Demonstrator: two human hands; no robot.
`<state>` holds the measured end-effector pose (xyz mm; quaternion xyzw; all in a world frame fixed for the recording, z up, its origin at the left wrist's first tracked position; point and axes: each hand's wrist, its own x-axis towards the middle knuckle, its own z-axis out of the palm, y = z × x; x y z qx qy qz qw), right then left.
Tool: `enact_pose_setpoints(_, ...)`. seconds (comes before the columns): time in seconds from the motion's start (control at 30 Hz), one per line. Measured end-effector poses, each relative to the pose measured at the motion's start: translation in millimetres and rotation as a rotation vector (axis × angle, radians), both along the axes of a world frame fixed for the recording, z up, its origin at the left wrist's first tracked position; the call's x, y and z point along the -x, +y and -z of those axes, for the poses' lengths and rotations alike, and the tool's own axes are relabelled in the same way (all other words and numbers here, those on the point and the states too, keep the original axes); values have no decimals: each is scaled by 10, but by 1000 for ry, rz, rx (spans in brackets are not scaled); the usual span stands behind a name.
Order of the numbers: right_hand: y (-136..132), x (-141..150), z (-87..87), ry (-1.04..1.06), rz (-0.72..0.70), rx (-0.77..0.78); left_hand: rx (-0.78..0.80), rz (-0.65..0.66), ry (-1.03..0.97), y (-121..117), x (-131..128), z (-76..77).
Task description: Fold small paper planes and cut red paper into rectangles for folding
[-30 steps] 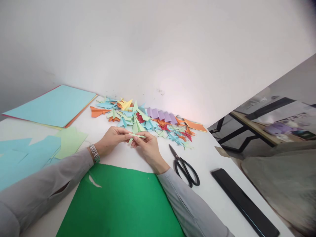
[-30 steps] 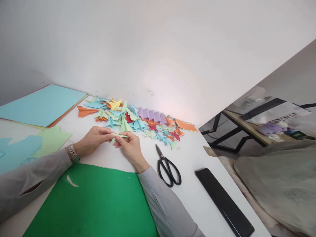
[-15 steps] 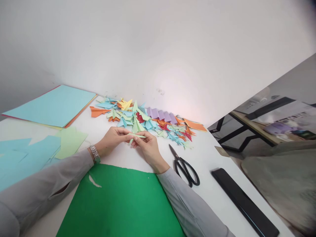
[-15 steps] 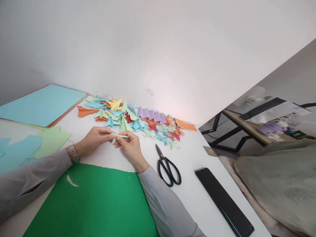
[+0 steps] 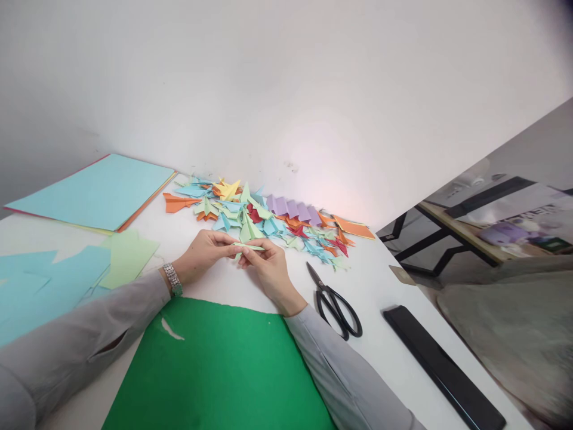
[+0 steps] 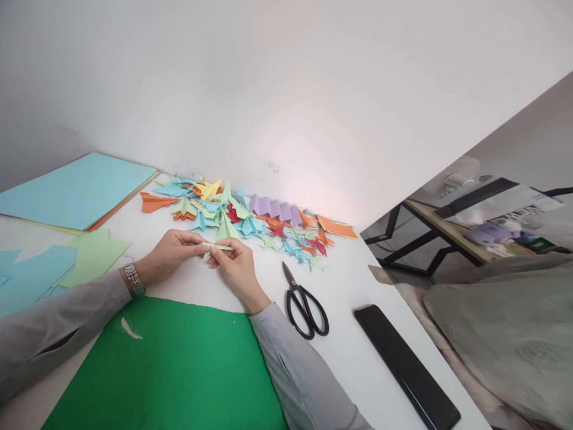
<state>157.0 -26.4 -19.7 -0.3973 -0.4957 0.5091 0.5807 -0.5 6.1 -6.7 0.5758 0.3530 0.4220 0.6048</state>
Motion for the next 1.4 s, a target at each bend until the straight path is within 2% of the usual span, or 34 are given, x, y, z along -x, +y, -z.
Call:
enact_pose_setpoints(0.17, -3, -6, -4, -27, 7, 12, -35, 25, 6, 0, 6, -10)
enact_pose_setpoints(0.4, -2, -3, 7, -3, -18, 31, 2, 42, -21, -11, -2, -24)
enact_pose_setpoints(0.77, -6, -12, 12, 66, -31, 71, 62, 29, 2, -27, -6, -11)
enact_pose_setpoints(1.13, 6, 8, 14, 38, -15, 51, 24, -25, 49, -18, -10, 1)
enact_pose_setpoints(1.4, 3, 5, 7, 80, -11, 74, 15, 66, 50, -29, -17, -1)
